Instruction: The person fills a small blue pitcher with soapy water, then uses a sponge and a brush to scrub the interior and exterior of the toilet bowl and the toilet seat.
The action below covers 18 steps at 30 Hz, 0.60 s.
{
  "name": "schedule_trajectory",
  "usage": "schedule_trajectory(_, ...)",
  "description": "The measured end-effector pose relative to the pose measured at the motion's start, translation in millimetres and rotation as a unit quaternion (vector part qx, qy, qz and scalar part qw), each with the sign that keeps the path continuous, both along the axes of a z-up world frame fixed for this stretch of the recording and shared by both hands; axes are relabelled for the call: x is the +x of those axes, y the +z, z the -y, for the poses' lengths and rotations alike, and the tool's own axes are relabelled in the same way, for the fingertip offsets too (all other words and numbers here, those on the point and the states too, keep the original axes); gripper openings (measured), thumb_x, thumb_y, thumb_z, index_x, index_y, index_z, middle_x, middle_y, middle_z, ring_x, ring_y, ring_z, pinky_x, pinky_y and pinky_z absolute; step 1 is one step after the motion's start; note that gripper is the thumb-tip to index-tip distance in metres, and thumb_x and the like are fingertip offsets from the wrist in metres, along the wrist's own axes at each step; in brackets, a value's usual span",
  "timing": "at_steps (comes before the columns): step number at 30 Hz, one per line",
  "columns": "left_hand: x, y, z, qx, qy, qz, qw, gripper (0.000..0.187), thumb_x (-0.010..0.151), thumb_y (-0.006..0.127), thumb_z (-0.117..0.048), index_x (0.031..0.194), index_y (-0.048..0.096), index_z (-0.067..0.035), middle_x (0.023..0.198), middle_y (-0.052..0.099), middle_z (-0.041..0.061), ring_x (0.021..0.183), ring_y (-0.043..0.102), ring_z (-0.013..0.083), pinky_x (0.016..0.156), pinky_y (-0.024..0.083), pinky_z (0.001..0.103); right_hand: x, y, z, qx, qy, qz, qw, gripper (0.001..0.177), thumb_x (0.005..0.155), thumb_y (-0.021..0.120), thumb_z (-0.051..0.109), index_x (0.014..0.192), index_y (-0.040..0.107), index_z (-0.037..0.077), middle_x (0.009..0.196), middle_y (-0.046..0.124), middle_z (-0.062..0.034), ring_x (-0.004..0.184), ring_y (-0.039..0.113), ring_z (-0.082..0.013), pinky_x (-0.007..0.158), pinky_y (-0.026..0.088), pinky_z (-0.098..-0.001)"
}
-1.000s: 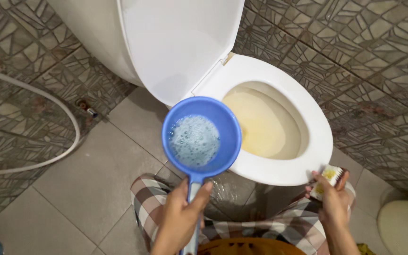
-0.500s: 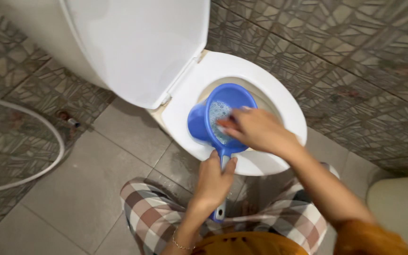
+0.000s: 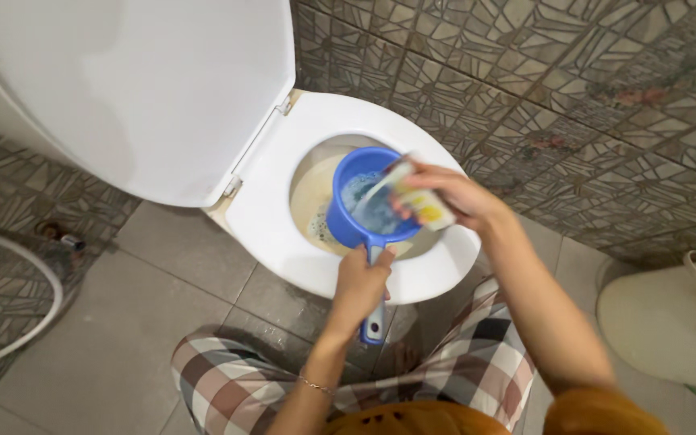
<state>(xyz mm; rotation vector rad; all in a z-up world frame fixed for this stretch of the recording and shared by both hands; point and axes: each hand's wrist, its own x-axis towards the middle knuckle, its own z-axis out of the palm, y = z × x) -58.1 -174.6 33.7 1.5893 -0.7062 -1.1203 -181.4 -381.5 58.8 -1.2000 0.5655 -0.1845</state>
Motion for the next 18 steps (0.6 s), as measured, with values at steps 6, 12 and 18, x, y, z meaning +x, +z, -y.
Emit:
schedule_trajectory(6, 18.1, -1.5, 4.3, 0.02, 0.0, -0.082, 0.996, 0.039, 0.092, 0.069, -0.034, 0.09, 0.063, 0.004, 0.068, 0.064, 0.007, 0.045, 0.06, 0.0152, 0.042, 0.048, 0.032, -66.2, -41.5, 4.2, -0.494, -0.208, -0.281, 0.796, 0.032, 0.105, 0.063, 0.037, 0.119, 0.073, 0.009, 0.109, 0.065, -0.0164, 0.097, 0.063, -0.03, 0.083, 0.049, -0.0425)
schedule_trajectory(12, 47.4, 28.1, -19.4, 0.051, 0.036, -0.136, 0.989, 0.033, 0.089, 0.069, -0.034, 0.097, 0.064, -0.001, 0.064, 0.06, 0.006, 0.038, 0.051, 0.0156, 0.033, 0.043, 0.032, -12.1, -108.3, 45.9, -0.755, -0.235, -0.221, 0.571, 0.043, 0.089, 0.08, 0.025, 0.129, 0.071, 0.014, 0.095, 0.059, -0.0165, 0.09, 0.055, -0.0367, 0.076, 0.044, -0.0513)
schedule_trajectory(18, 61.3, 62.0, -41.8, 0.055, 0.088, -0.095, 0.99, 0.027, 0.088, 0.067, -0.033, 0.093, 0.065, -0.006, 0.06, 0.058, 0.002, 0.036, 0.05, 0.0124, 0.031, 0.04, 0.029, 109.5, -117.8, 121.8, -0.782, -0.248, -0.07, 0.568, 0.046, 0.091, 0.075, 0.029, 0.136, 0.067, 0.02, 0.11, 0.058, -0.0266, 0.095, 0.058, -0.0416, 0.079, 0.051, -0.0487)
